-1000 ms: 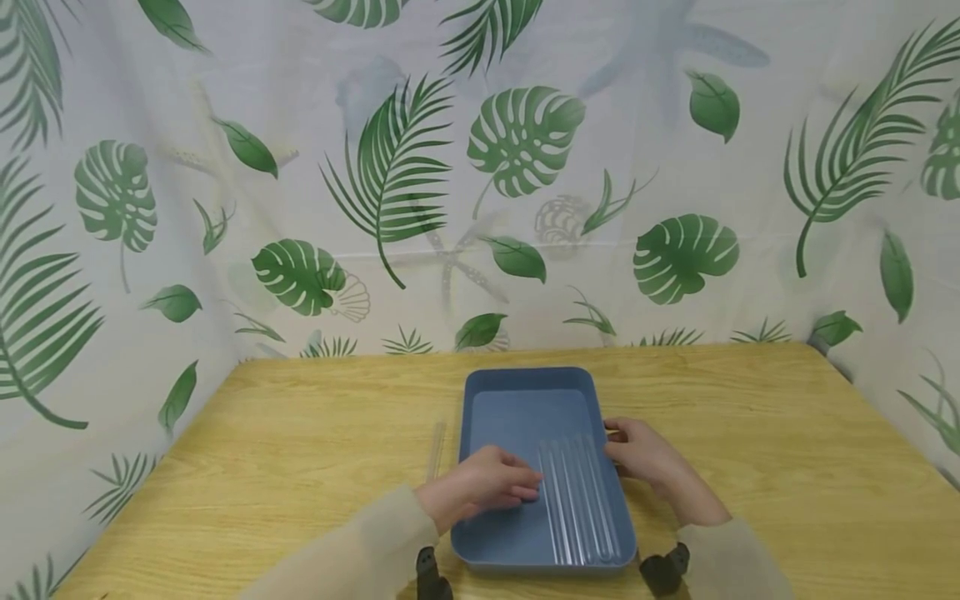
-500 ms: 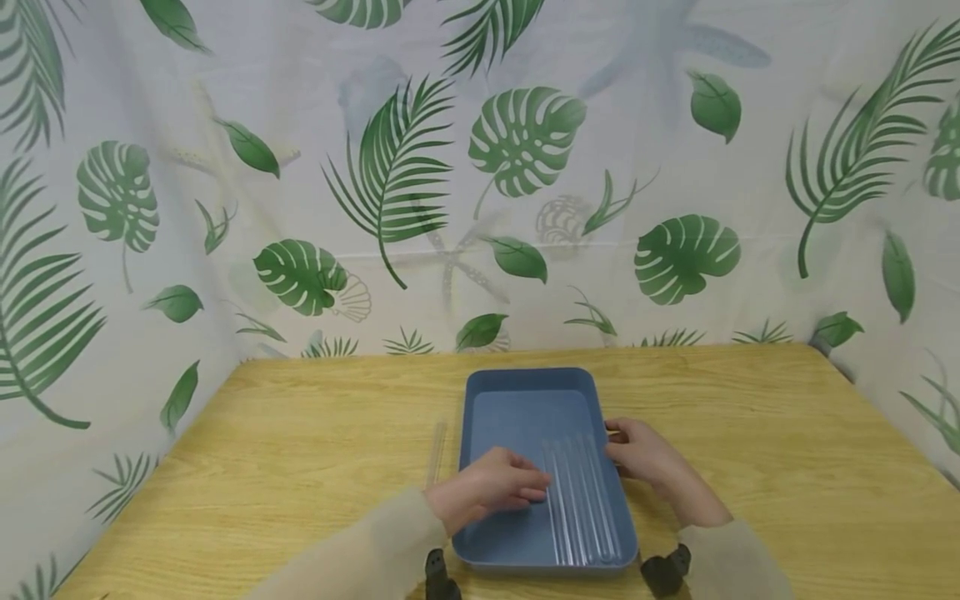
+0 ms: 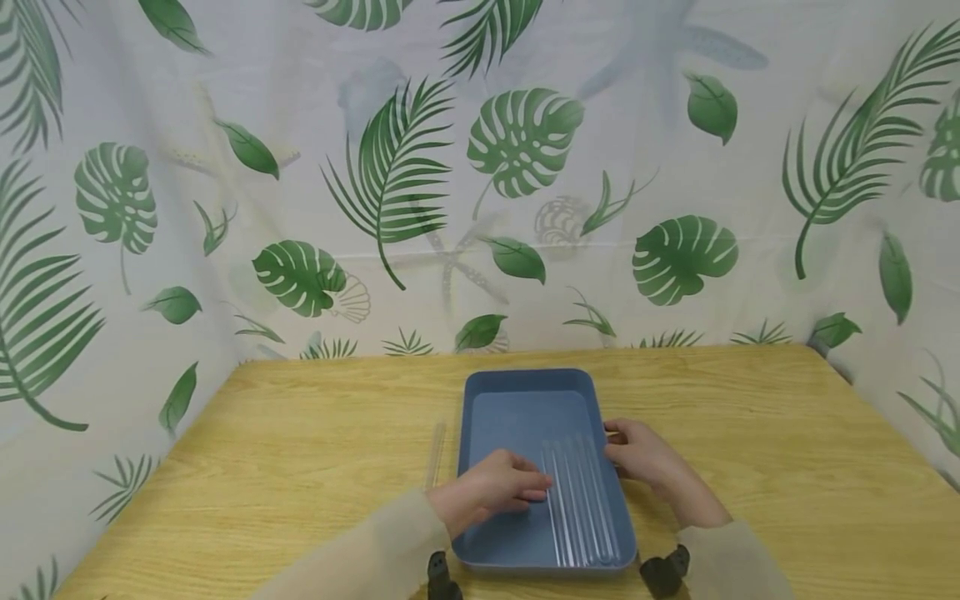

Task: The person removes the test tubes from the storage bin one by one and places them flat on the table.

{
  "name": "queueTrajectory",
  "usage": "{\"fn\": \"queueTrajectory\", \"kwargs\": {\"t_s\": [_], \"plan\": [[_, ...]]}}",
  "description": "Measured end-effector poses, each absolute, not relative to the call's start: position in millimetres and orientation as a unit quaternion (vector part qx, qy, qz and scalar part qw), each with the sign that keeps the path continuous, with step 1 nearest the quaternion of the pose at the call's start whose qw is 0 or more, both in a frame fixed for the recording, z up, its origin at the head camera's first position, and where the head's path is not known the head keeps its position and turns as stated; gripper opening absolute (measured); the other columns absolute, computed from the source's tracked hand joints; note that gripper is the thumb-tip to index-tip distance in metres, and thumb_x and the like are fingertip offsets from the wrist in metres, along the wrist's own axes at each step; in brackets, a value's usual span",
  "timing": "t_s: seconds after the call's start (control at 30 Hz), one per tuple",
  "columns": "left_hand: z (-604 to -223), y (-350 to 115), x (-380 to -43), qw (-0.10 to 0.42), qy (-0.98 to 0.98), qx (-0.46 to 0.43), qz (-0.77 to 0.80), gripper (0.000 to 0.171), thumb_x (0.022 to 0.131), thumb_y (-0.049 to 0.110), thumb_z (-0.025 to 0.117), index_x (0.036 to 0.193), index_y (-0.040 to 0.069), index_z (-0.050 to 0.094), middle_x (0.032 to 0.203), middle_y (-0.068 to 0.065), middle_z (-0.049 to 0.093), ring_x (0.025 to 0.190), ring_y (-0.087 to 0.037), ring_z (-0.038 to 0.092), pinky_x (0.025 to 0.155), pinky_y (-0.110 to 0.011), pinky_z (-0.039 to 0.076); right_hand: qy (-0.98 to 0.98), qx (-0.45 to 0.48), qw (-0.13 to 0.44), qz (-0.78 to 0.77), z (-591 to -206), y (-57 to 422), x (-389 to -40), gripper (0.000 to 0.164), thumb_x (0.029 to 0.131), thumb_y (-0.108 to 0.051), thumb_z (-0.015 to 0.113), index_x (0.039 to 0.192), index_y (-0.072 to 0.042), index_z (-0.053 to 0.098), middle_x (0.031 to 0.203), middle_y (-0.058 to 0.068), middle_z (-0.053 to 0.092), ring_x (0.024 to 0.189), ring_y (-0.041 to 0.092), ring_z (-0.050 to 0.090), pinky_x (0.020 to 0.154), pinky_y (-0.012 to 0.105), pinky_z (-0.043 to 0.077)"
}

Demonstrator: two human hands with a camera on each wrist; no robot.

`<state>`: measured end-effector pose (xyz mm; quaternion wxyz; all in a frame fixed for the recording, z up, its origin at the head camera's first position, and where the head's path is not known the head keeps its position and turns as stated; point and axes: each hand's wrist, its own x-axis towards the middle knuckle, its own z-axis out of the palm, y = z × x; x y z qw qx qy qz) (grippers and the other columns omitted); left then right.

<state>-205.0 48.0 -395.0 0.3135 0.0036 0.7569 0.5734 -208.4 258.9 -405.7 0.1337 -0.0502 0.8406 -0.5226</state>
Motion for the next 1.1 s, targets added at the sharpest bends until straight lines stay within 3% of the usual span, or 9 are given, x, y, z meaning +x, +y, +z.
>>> {"fn": "queueTrajectory", "kwargs": {"t_s": [0.43, 0.6, 0.83, 1.1], "plan": [[-400, 54, -206, 0.311, 0.76, -0.001, 0.571, 0.038, 0.081, 0.015, 0.065, 0.108, -0.008, 0.053, 0.098, -0.011, 0.059, 0.086, -0.02, 0.06, 0.075, -0.035, 0.048, 0.836, -0.051, 0.138, -0.528, -406, 260, -209, 0.05, 0.087, 0.0, 0.041, 0.128, 0.02, 0.02, 0.119, 0.037, 0.038, 0.099, 0.035, 0.052, 0.076, 0.043, 0.047], [-400, 58, -204, 0.292, 0.776, -0.001, 0.559, 0.032, 0.08, 0.012, 0.065, 0.104, -0.008, 0.055, 0.091, -0.011, 0.06, 0.081, -0.02, 0.062, 0.07, -0.033, 0.05, 0.837, -0.049, 0.137, -0.528, -406, 260, -209, 0.05, 0.087, -0.001, 0.042, 0.128, 0.02, 0.02, 0.118, 0.036, 0.04, 0.098, 0.034, 0.052, 0.076, 0.042, 0.047], [-399, 61, -201, 0.282, 0.791, 0.003, 0.543, 0.02, 0.08, 0.007, 0.065, 0.093, -0.005, 0.056, 0.09, -0.011, 0.059, 0.078, -0.02, 0.062, 0.066, -0.032, 0.051, 0.84, -0.049, 0.138, -0.523, -405, 260, -209, 0.05, 0.087, -0.001, 0.042, 0.127, 0.02, 0.021, 0.117, 0.036, 0.041, 0.097, 0.034, 0.053, 0.076, 0.042, 0.048], [-401, 65, -198, 0.244, 0.824, 0.021, 0.511, 0.014, 0.077, 0.005, 0.067, 0.073, 0.0, 0.055, 0.07, -0.004, 0.059, 0.065, -0.013, 0.059, 0.057, -0.028, 0.051, 0.84, -0.053, 0.142, -0.521, -403, 259, -210, 0.05, 0.088, -0.002, 0.042, 0.127, 0.021, 0.02, 0.119, 0.037, 0.039, 0.1, 0.036, 0.051, 0.076, 0.042, 0.047]]}}
